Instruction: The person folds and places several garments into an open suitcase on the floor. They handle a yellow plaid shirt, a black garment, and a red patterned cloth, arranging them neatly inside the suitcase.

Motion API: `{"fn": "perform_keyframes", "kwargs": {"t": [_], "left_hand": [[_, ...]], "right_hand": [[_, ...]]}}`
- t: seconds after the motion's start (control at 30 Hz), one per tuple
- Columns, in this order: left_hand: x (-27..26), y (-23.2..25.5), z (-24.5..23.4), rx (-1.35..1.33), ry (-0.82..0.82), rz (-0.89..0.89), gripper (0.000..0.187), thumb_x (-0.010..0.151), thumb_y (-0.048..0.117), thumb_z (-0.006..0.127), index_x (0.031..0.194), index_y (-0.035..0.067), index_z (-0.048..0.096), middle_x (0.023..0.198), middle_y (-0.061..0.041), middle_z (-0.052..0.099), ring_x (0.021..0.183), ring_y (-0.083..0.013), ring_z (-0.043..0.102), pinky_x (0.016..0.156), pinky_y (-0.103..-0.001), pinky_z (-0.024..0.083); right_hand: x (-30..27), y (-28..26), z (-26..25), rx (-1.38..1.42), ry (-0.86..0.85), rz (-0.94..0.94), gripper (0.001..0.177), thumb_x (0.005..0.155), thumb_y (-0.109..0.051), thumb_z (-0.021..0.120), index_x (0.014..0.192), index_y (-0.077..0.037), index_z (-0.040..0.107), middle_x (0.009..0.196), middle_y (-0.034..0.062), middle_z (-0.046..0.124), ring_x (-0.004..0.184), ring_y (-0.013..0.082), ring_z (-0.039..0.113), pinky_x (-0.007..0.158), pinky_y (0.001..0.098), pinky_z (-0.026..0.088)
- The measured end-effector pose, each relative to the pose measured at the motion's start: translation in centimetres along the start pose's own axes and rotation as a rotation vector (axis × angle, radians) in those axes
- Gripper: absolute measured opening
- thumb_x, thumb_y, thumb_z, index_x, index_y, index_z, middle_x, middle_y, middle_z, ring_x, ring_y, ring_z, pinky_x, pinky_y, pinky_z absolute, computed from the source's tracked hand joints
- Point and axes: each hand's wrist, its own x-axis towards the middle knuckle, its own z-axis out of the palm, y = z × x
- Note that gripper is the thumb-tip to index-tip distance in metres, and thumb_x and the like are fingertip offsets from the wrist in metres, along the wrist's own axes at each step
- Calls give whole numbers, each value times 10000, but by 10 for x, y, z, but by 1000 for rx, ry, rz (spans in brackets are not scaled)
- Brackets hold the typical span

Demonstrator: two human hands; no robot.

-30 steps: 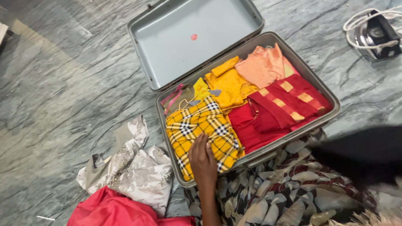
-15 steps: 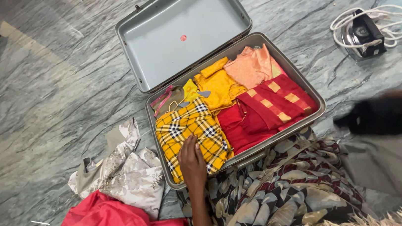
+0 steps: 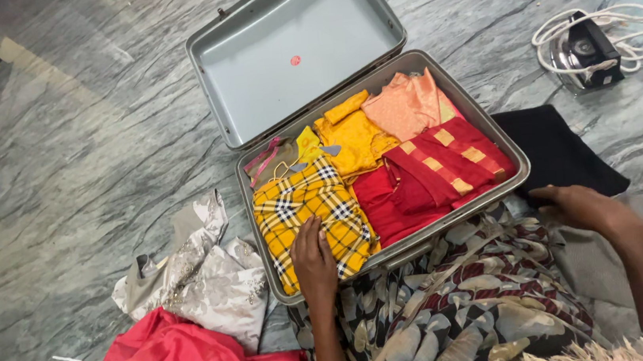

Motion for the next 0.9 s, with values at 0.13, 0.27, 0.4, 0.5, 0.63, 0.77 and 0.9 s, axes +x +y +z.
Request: {"fn": "perform_keyframes", "kwargs": {"t": [0.13,0.27,0.4,0.5,0.63,0.77,0.9], "left_hand": [[2,1,-1,5,11,29,328,1058,185,507,1321,49,649,1364,-154,649,1280,-332,588,1108,-475,409],[2,2,-1,12,10,18,325,1052,183,514,1314,48,652,1362,-155,650,1274,-337,588,1096,-475,413],[1,2,-2,6,20,28,324,1052,171,511,1314,43,652,1365,-158,649,1277,-341,586,1093,-475,419],[1,1,-1,-12,14,15,312,1053,163,513,1305,47,657,1363,-157,654,1273,-335,596,1091,-464,434],[0,4,-3,-17,15,-6,346,1071,197,480,1351,48,620,1403,-165,628,1336,-344,553,1128,-475,406],[0,20,4,-65,29,-3,442,1090,246,420,1441,6,540,1477,-214,539,1417,-390,443,1170,-512,324],[1,49,28,-78,-34,151,418,1109,236,372,1424,39,563,1474,-138,596,1465,-339,466,1229,-519,292]], "right_hand": [[-21,-56,-61,-74,44,66,435,978,-203,585,1407,-266,614,1219,113,739,1054,338,741,946,442,588],[-43,-119,-124,87,513,-177,298,980,-167,602,1260,-87,664,1149,185,728,1054,390,683,926,480,540],[-38,-178,-138,213,704,-419,291,995,-154,600,1260,-48,657,1177,193,722,1101,357,694,963,449,542],[-10,-213,-124,276,521,-506,347,993,-238,616,1295,-74,663,1239,142,722,1149,291,698,1028,401,537],[38,-244,-93,-69,163,-451,763,891,-454,681,1542,-170,403,1623,111,353,1490,327,268,1196,514,236],[63,-244,-68,-19,15,-403,950,842,-557,711,1588,-202,241,1695,77,169,1574,312,80,1247,527,125],[69,-231,-54,-27,19,-384,953,830,-590,694,1591,-205,270,1675,91,215,1561,322,134,1238,527,163]]}}
